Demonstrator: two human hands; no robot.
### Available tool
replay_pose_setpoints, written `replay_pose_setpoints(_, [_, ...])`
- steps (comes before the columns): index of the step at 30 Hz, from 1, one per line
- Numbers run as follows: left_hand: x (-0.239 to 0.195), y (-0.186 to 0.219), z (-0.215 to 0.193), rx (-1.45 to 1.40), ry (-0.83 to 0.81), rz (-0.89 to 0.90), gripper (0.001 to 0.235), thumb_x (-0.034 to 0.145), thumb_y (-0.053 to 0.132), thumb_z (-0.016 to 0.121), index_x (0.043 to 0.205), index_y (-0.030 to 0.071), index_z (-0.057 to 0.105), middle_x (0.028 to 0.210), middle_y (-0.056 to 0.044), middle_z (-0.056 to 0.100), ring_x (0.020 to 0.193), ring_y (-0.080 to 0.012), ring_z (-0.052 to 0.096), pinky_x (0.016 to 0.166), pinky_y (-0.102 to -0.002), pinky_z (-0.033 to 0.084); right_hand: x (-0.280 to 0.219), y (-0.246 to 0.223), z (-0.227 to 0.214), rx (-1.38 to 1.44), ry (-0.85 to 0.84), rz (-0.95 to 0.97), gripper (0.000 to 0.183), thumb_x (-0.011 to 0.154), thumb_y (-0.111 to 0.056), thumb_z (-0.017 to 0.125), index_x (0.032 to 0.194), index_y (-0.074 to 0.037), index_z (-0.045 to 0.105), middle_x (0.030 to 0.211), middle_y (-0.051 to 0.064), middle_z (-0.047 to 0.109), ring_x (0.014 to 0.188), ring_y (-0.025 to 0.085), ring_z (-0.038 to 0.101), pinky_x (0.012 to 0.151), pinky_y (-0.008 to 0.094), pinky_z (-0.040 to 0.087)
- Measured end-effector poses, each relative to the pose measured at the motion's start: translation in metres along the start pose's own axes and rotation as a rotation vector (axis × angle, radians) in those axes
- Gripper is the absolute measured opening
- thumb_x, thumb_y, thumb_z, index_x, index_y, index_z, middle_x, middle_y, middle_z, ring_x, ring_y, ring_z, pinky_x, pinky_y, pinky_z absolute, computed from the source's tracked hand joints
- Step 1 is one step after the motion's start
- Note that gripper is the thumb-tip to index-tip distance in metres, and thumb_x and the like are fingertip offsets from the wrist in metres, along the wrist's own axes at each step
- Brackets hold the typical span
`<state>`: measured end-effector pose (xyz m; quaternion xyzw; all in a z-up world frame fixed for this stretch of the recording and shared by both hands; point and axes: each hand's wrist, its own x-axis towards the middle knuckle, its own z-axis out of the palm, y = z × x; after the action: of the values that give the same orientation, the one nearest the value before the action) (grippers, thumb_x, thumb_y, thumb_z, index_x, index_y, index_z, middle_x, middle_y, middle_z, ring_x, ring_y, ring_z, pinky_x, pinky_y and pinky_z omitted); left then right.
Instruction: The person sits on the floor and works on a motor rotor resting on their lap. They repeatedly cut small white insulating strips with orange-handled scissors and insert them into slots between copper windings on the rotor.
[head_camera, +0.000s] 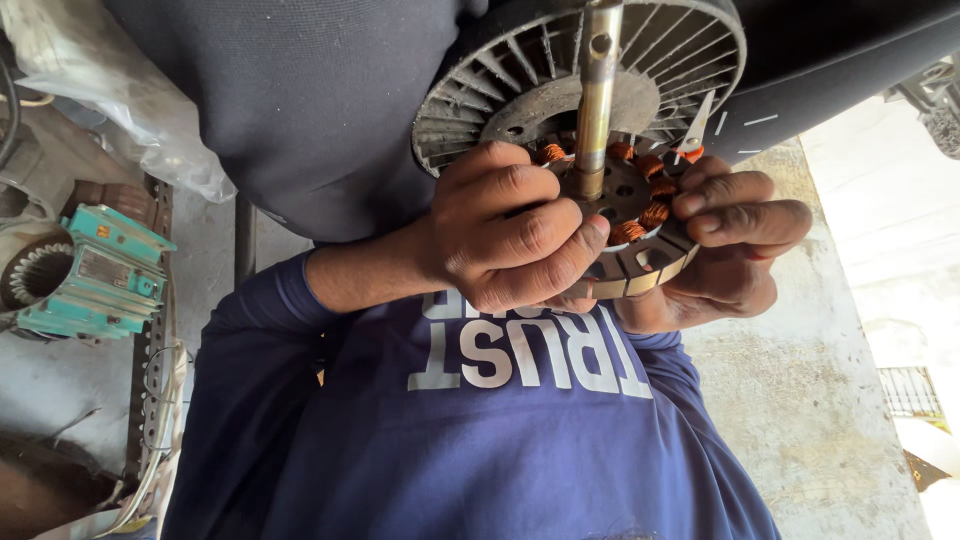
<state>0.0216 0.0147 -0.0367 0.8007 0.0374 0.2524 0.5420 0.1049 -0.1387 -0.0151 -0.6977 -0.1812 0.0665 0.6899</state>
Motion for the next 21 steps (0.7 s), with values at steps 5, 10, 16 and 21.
replay_pose_setpoints(5, [-0.002,0.003,0.0,0.034,-0.006,0.009,0.042,0.113,0.043,0.054,0.113,0.004,0.07,0.095,-0.002,0.063,0.085,-0.0175,0.063,0.07,-0.033,0.053,-0.005,-0.005,0.006,-0.032,0.066,0.049,0.045,0.075,-0.018,0.09,0.068,-0.012,0.046,0.102,0.005,0.052,0.099,0.021,0.061,0.091,0.042,0.056])
replay_pose_setpoints(10, [0.005,0.003,-0.001,-0.073,-0.023,-0.012,0.044,0.111,0.046,0.056,0.117,0.003,0.068,0.095,-0.005,0.062,0.084,-0.0193,0.063,0.071,-0.036,0.052,0.0,0.014,0.011,0.055,0.036,-0.273,0.031,0.079,-0.017,0.085,0.08,-0.014,0.054,0.106,0.01,0.052,0.103,0.027,0.06,0.091,0.04,0.055])
replay_pose_setpoints(16, [0.012,0.011,-0.009,-0.129,-0.094,-0.049,0.034,0.091,0.018,0.072,0.119,0.001,0.065,0.1,-0.01,0.063,0.087,-0.0246,0.065,0.079,-0.039,0.055,-0.001,0.019,-0.004,-0.128,-0.14,-0.494,0.014,0.082,-0.012,0.08,0.092,-0.014,0.07,0.129,0.014,0.058,0.114,0.035,0.06,0.096,0.049,0.057])
replay_pose_setpoints(21, [0.018,0.03,-0.017,-0.078,-0.139,-0.097,0.034,0.091,0.007,0.077,0.122,0.0,0.063,0.107,-0.012,0.064,0.095,-0.0277,0.066,0.083,-0.037,0.056,-0.001,-0.017,-0.053,-0.331,-0.249,-0.104,0.017,0.085,-0.002,0.078,0.101,-0.002,0.073,0.117,0.015,0.065,0.104,0.029,0.064,0.087,0.04,0.055])
